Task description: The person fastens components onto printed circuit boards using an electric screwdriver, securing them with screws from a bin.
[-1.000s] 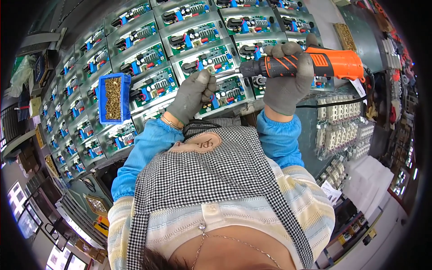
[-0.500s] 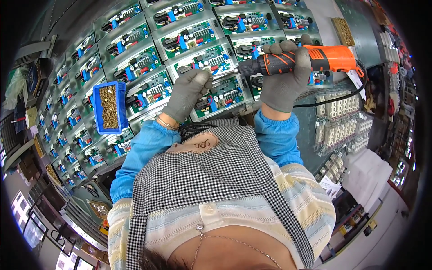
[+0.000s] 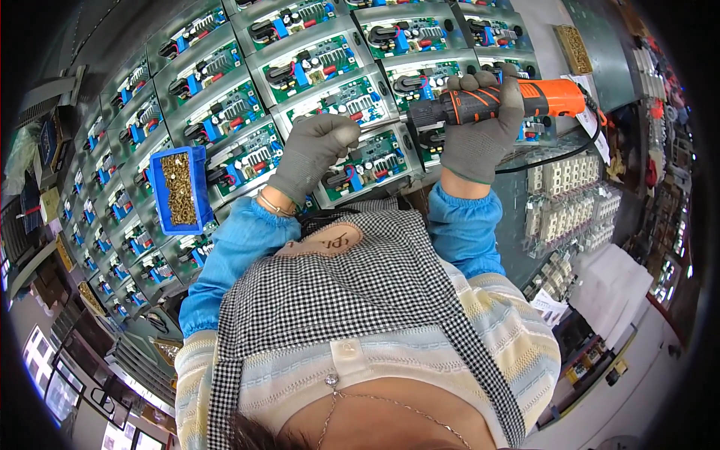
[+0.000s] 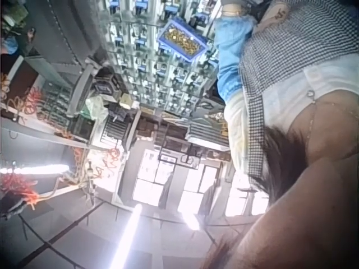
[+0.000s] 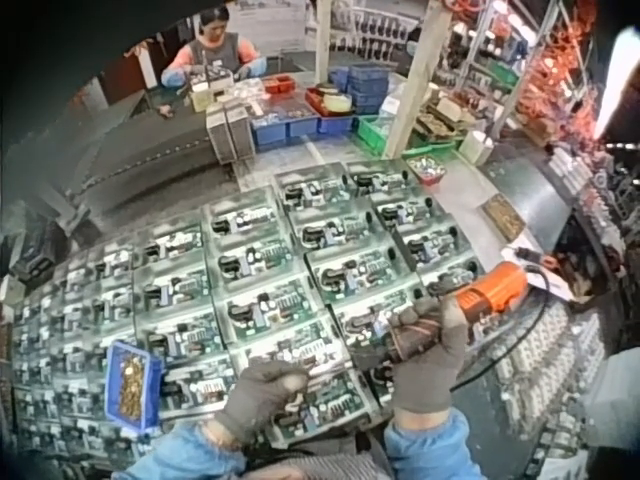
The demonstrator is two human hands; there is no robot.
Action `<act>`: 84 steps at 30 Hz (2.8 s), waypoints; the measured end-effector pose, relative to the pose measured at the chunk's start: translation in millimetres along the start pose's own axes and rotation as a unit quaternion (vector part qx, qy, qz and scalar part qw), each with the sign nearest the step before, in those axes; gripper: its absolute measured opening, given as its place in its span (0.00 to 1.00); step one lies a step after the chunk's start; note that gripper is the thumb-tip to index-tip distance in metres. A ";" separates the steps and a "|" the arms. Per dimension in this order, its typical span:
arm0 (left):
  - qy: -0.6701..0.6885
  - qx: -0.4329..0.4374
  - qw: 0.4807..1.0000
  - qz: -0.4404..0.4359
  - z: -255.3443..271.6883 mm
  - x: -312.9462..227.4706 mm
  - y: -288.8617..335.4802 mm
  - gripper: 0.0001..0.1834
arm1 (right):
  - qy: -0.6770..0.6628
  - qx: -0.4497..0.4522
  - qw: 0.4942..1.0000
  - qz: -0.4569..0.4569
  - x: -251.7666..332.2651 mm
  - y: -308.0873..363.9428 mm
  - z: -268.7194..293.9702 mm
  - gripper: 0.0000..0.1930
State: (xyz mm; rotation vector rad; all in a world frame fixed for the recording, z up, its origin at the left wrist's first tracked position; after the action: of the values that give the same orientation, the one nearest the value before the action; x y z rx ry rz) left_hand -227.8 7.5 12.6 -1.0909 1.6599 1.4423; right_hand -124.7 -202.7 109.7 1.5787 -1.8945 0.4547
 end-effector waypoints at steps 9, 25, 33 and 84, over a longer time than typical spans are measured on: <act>0.049 -0.038 0.997 0.044 5.8 9.1 -6.7 0.18 | -0.009 0.011 1.000 0.027 -0.9 2.5 -1.2 0.21; -0.673 -0.086 0.730 -0.082 35.9 -27.9 -15.9 0.08 | 0.280 0.154 0.934 0.158 -2.6 18.2 -10.9 0.36; -0.651 -0.105 0.742 -0.123 37.1 -32.2 -10.3 0.09 | 0.282 0.183 0.924 0.184 -2.9 22.7 -16.2 0.35; -0.334 -0.074 0.939 -0.042 60.6 -29.5 -10.2 0.21 | 0.216 0.479 0.850 -0.032 -26.4 26.0 -79.3 0.41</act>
State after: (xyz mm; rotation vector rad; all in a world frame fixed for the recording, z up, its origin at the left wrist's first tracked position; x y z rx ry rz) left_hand -208.1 71.6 24.9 -0.6217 1.0216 1.6591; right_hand -128.4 -127.9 154.9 1.8601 -1.2748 1.7625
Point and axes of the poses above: each hand's wrist, its own y-axis away from the middle knuckle, its own z-axis out of the back of the hand, x = y × z, the point moved 9 cm from there along -y, towards the middle knuckle, and after that the axes turned 3 degrees about -y, right-handed, at the moved point
